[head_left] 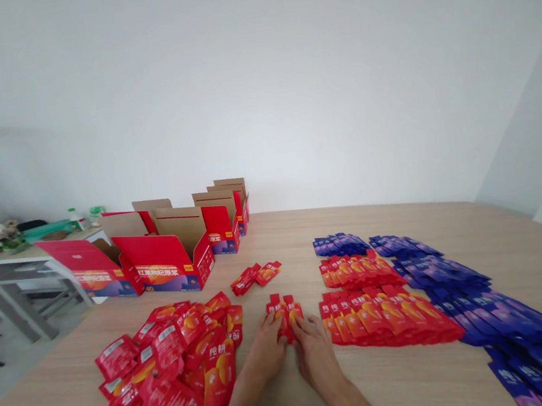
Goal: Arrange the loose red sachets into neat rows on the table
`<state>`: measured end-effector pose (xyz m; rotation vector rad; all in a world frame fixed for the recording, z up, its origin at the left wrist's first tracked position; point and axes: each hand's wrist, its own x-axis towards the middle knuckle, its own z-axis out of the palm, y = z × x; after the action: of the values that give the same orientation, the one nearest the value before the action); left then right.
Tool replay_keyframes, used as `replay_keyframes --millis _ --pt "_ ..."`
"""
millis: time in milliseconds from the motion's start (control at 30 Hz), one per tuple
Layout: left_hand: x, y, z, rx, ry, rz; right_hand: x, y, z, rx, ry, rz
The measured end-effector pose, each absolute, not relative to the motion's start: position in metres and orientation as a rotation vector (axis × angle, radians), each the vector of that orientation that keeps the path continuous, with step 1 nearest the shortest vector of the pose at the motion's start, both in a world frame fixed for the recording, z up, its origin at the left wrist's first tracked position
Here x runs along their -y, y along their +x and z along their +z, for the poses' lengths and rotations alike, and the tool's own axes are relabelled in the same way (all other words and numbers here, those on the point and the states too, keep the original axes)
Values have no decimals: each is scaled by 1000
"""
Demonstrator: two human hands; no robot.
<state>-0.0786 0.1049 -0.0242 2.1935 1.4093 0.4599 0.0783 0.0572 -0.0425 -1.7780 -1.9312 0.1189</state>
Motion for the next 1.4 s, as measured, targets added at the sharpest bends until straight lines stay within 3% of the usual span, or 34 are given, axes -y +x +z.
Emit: replay_keyframes --millis 767,1000,1400 --pt "-117 -63 -23 -1515 2244 621 -70 67 -61 2051 -1747 176" --pt "-175 -88 4 -1829 2231 915 -76 65 -32 2030 -1758 169" --pt "-214 -105 -13 -2147 2012 839 -86 58 -19 1986 -1733 251"
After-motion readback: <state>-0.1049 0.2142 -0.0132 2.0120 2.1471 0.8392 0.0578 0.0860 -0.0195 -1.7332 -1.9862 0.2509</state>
